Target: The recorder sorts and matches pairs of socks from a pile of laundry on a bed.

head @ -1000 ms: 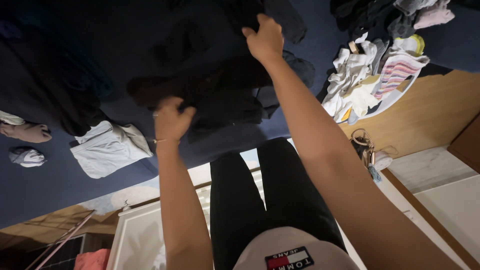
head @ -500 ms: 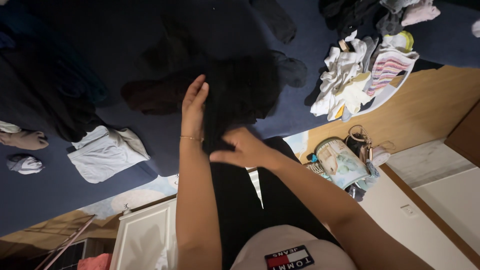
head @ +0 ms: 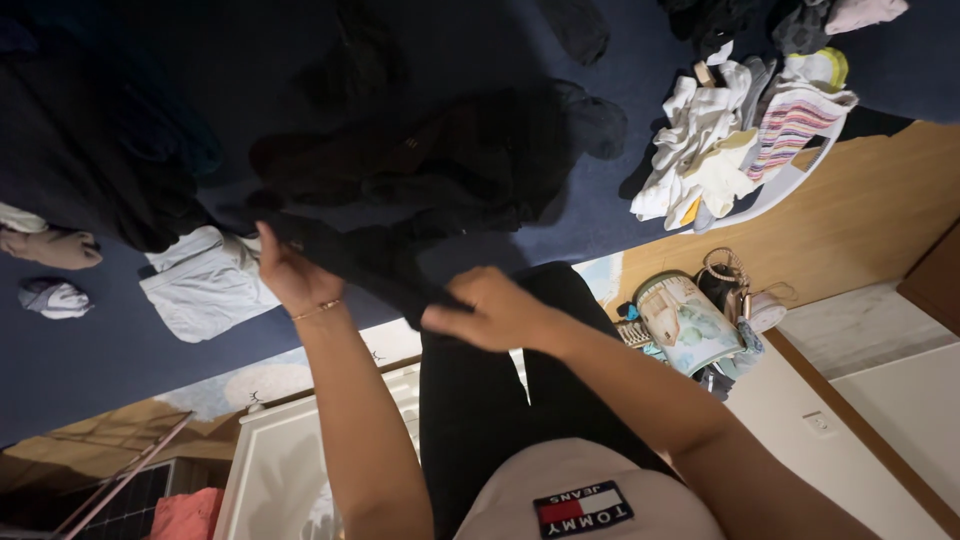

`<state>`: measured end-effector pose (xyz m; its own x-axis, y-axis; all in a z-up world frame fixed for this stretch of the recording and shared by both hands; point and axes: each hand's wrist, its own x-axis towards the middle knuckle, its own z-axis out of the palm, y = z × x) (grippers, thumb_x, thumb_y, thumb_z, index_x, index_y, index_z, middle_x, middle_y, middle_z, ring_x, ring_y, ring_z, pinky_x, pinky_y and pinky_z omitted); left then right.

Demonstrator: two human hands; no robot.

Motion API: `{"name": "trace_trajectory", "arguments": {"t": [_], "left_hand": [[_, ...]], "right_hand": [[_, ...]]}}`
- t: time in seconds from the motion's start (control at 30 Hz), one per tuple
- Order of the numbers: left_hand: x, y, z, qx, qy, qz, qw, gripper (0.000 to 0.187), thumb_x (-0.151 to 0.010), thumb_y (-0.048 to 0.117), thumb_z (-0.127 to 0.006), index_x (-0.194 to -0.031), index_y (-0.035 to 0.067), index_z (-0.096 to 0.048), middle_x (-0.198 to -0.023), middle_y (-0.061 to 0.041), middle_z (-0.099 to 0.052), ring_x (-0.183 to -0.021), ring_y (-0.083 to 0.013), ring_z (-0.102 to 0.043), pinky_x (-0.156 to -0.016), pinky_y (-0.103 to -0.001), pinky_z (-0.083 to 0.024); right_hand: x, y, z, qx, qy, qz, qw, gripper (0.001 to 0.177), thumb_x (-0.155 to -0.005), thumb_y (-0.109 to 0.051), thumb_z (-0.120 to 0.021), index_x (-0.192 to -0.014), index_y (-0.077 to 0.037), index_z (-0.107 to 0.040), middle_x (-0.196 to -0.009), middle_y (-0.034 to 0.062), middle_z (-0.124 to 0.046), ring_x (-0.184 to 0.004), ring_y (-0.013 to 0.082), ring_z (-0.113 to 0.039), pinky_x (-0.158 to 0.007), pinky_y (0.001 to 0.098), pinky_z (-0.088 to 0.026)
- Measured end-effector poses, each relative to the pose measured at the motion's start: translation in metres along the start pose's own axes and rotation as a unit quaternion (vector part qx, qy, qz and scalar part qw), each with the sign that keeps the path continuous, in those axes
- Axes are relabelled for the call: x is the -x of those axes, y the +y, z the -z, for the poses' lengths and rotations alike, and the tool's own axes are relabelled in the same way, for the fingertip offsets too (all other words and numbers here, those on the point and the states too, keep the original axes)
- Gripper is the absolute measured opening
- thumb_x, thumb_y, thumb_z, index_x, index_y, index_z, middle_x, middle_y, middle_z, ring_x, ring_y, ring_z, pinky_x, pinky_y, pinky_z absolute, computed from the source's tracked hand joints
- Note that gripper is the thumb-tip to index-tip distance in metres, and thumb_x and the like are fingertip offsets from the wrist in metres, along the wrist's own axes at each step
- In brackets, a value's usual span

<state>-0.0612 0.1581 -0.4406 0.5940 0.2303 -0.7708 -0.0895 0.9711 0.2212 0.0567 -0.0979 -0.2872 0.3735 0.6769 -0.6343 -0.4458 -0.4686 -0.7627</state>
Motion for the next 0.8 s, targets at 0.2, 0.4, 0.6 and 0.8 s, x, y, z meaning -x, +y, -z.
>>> {"name": "trace_trajectory", "arguments": {"t": [0.2, 0.4, 0.6, 0.8], "left_hand": [[0.006, 0.012, -0.015, 0.000, 0.012, -0.042, 0.999, 0.037, -0.107, 0.024, -0.062, -0.143, 0.017, -0.060, -0.132, -0.005, -0.068, -0.123, -0.0261, -0.066, -0.111, -0.043, -0.053], [-0.012, -0.015, -0.022, -0.315, 0.013, -0.137, 0.939, 0.045, -0.094, 0.006, -0.076, -0.135, 0.015, -0.060, -0.131, -0.009, -0.064, -0.123, -0.0298, -0.062, -0.106, -0.047, -0.050], [-0.054, -0.050, -0.074, -0.797, -0.003, -0.308, 0.519, 0.057, -0.081, 0.008, -0.083, -0.133, 0.007, -0.058, -0.130, -0.020, -0.059, -0.120, -0.0422, -0.057, -0.101, -0.051, -0.047], [-0.124, -0.082, -0.095, -0.829, 0.012, -0.299, 0.472, 0.038, -0.086, 0.017, -0.082, -0.120, 0.010, -0.066, -0.121, -0.014, -0.065, -0.110, -0.0388, -0.060, -0.089, -0.050, -0.050]], "right_hand": [[-0.005, 0.040, 0.022, 0.061, 0.084, -0.137, 0.985, 0.049, -0.103, -0.038, -0.058, -0.072, 0.000, -0.062, -0.057, 0.0142, -0.059, -0.050, 0.0288, -0.058, -0.050, 0.0407, -0.045], [-0.045, 0.036, 0.072, 0.347, 0.282, -0.059, 0.892, 0.023, -0.093, -0.027, -0.065, -0.093, -0.004, -0.067, -0.076, 0.0149, -0.066, -0.066, 0.0321, -0.065, -0.062, 0.0467, -0.048], [-0.154, 0.074, 0.116, 0.316, 0.324, -0.038, 0.891, 0.048, -0.087, -0.026, -0.077, -0.128, -0.004, -0.063, -0.115, 0.0167, -0.070, -0.103, 0.0337, -0.070, -0.082, 0.0465, -0.053], [-0.267, 0.124, 0.094, 0.167, 0.365, 0.084, 0.912, 0.046, -0.087, -0.028, -0.086, -0.118, 0.000, -0.066, -0.109, 0.0147, -0.071, -0.096, 0.0279, -0.072, -0.084, 0.0387, -0.058]]}}
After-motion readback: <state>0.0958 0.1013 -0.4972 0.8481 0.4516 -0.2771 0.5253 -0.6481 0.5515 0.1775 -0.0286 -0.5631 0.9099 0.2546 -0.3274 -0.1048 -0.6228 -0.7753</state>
